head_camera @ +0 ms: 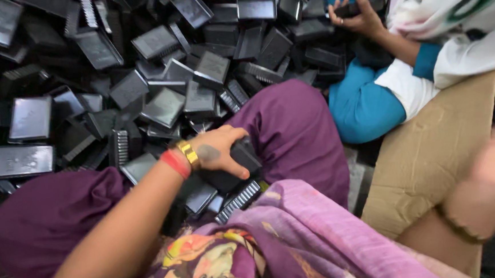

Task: The person sits on the floor and repeatedly picks up black plastic box halves from a large pile. They align and press the two halves together to form complete boxes, then place the assembled units back into the pile. The process is continuous and repetitive throughout the clip.

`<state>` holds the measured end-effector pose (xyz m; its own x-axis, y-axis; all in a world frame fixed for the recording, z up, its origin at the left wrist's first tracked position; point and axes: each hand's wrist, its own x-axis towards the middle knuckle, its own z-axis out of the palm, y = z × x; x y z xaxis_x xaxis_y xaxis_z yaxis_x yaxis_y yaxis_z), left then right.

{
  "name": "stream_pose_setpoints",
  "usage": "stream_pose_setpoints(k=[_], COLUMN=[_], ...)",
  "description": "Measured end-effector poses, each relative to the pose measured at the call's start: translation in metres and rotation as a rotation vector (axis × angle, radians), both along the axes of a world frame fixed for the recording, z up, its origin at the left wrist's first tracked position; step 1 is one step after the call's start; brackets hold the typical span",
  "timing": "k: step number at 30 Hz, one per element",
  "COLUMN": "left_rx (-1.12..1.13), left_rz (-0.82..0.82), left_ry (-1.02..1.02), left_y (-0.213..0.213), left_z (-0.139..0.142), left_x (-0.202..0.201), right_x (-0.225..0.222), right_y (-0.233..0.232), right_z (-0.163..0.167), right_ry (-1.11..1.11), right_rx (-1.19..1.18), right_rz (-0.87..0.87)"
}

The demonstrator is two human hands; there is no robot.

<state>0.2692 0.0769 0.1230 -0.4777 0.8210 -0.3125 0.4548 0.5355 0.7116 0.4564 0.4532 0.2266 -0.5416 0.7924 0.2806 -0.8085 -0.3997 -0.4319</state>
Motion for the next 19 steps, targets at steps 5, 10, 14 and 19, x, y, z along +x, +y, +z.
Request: stream_pose_setpoints(k=[5, 10, 14, 19], left_rx=[0.401, 0.664, 0.633, 0.778], left_rz=[0.252, 0.376, 0.372, 0.477], left_ry=[0.349, 0.355, 0.312, 0.380], left_y=[-0.007, -0.006, 0.012, 0.051], left_z=[0.052, 0.078, 0.074, 0.050], left_x=[0.026, 0.054, 0.064, 0.071], right_x=[-0.063, -0.085, -0.091, -0.064], right_y=[-0.109, -0.146, -0.116, -0.072], right_z=[-0.048, -0.066, -0.074, -0.108], right_ry=[-0.547, -0.598, -0.431, -0.776], right_rx=[0.208, 1.449, 1.680, 0.917], right_rz=[0.632, 0.636, 0.640, 1.074])
